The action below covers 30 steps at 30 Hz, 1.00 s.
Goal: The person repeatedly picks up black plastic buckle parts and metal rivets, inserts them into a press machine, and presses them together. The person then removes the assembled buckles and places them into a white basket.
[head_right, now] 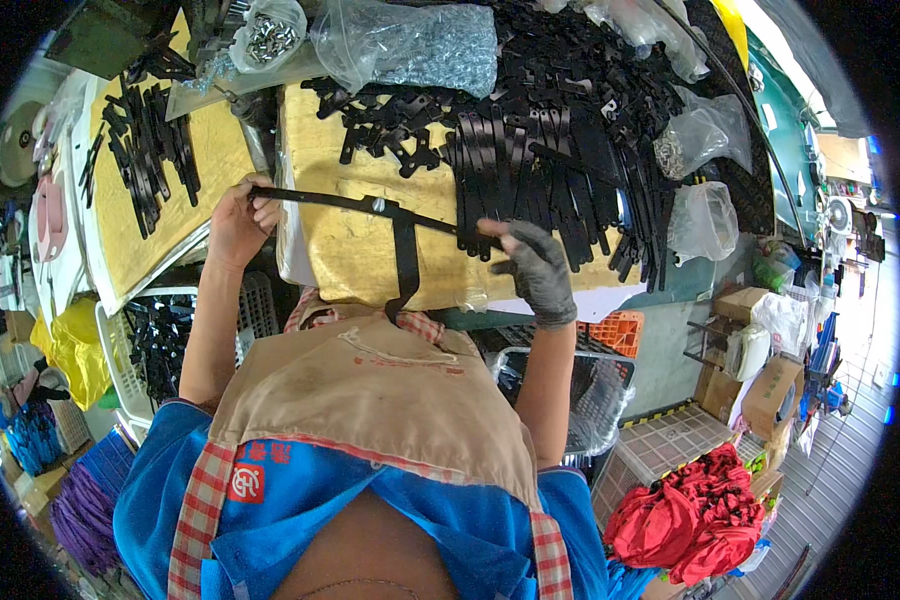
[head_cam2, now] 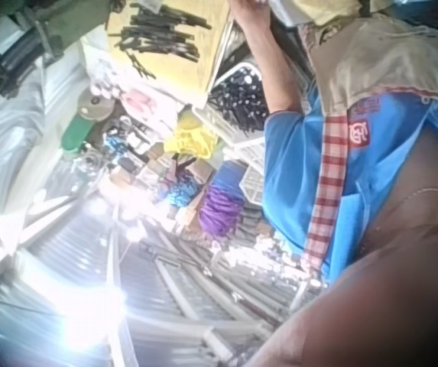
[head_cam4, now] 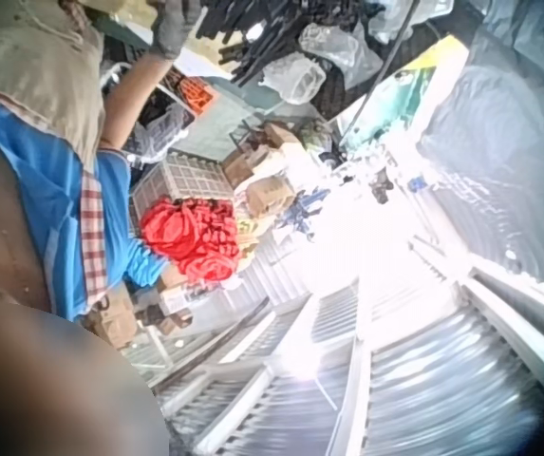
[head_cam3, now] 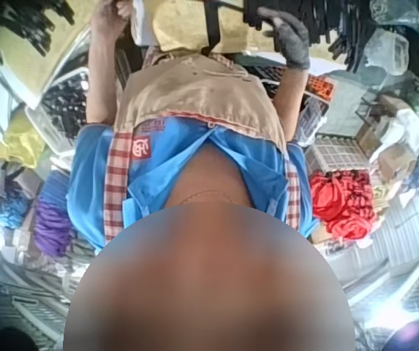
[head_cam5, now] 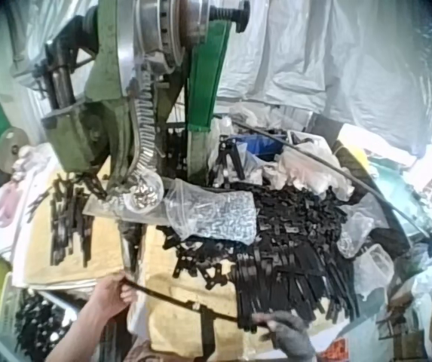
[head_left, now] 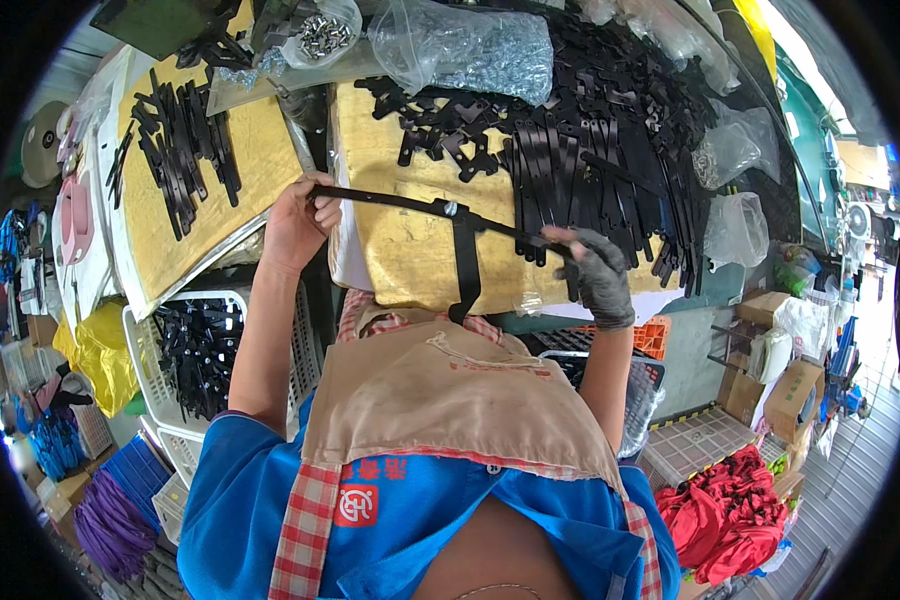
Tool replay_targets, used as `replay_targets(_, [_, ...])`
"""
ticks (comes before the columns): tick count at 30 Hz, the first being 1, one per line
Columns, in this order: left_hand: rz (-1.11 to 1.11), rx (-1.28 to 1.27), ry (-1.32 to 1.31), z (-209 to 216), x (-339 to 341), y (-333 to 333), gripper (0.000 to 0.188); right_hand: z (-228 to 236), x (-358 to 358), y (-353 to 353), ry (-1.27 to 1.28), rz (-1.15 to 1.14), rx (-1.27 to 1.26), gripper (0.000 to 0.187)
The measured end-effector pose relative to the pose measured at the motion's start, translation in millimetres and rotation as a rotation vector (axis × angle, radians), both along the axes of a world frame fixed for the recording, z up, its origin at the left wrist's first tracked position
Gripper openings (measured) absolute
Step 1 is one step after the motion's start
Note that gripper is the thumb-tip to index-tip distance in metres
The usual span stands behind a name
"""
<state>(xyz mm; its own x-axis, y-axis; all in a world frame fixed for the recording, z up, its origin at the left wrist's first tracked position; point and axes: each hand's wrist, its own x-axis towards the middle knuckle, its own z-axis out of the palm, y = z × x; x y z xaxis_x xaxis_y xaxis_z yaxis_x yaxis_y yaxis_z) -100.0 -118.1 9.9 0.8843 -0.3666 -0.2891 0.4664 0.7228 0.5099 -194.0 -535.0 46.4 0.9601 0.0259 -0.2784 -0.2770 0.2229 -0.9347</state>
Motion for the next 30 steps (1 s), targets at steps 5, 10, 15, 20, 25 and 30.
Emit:
replay_targets(5, [0.037, 0.13, -0.072, -4, -1, -1, 0.021, -26, -1, -1, 0.078, 0.365, -0.509, 0.024])
replay_targets(10, [0.052, 0.478, -0.033, -8, -5, 1, 0.017, -36, -2, 5, -0.102, 0.231, -0.498, 0.02])
replay_targets(15, [0.186, 1.351, -0.267, -1, -10, -20, 0.042, -41, 6, 5, -0.153, 0.228, -0.632, 0.02])
replay_targets(20, [-0.123, 1.779, -1.118, 15, -26, -58, 0.076, -35, 9, 16, -0.142, 0.263, -0.589, 0.019])
replay_targets(25, [-0.003, 1.502, -1.352, 3, -16, -99, 0.072, -23, 10, 33, -0.093, 0.22, -0.496, 0.015])
replay_targets(30, [-0.005, 1.459, -1.517, -6, 7, -103, 0.054, -16, 2, 45, 0.079, 0.186, -0.346, 0.015])
